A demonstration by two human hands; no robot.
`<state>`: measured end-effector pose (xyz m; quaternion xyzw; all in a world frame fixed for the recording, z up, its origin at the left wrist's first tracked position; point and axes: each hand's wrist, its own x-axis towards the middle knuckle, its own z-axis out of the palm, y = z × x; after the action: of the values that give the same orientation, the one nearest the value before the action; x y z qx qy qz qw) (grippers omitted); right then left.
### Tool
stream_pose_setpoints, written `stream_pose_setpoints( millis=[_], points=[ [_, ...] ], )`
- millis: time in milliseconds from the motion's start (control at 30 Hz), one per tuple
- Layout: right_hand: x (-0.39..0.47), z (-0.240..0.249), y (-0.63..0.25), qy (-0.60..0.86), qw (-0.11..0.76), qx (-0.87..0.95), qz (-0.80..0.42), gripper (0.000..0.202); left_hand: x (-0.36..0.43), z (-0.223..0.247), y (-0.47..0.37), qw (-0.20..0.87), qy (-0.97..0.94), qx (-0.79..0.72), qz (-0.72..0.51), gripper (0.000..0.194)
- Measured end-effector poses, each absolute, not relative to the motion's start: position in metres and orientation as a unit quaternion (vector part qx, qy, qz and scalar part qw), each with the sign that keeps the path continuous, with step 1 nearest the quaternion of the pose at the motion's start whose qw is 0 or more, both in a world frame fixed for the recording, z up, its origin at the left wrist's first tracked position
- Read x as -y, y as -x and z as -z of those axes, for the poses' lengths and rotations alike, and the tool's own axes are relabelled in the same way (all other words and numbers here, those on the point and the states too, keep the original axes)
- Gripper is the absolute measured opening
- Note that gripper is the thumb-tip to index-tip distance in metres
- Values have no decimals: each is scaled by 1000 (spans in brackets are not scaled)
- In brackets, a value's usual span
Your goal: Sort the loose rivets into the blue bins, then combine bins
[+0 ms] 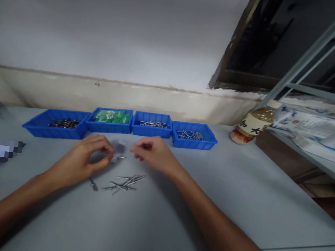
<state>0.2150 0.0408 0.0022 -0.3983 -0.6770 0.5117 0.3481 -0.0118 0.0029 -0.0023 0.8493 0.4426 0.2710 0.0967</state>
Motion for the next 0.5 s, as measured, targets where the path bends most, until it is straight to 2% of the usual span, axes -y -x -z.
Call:
stream_pose_setpoints(
  millis=[67,133,300,500],
  points=[
    [-47,-6,-215,442,454,552,-542,18,-5,8,8,73,-846,-464,-253,13],
    [-49,-6,-214,461,490,477,-565,20,-8,14,3,43,-839,-491,-232,21],
    [-37,2,-209,442,376,608,-542,19,-9,19,-2,37,-845,-500,-185,19],
    [-31,4,-204,418,334,676,-507,13,-7,15,1,82,-853,-466,-222,15]
  ],
)
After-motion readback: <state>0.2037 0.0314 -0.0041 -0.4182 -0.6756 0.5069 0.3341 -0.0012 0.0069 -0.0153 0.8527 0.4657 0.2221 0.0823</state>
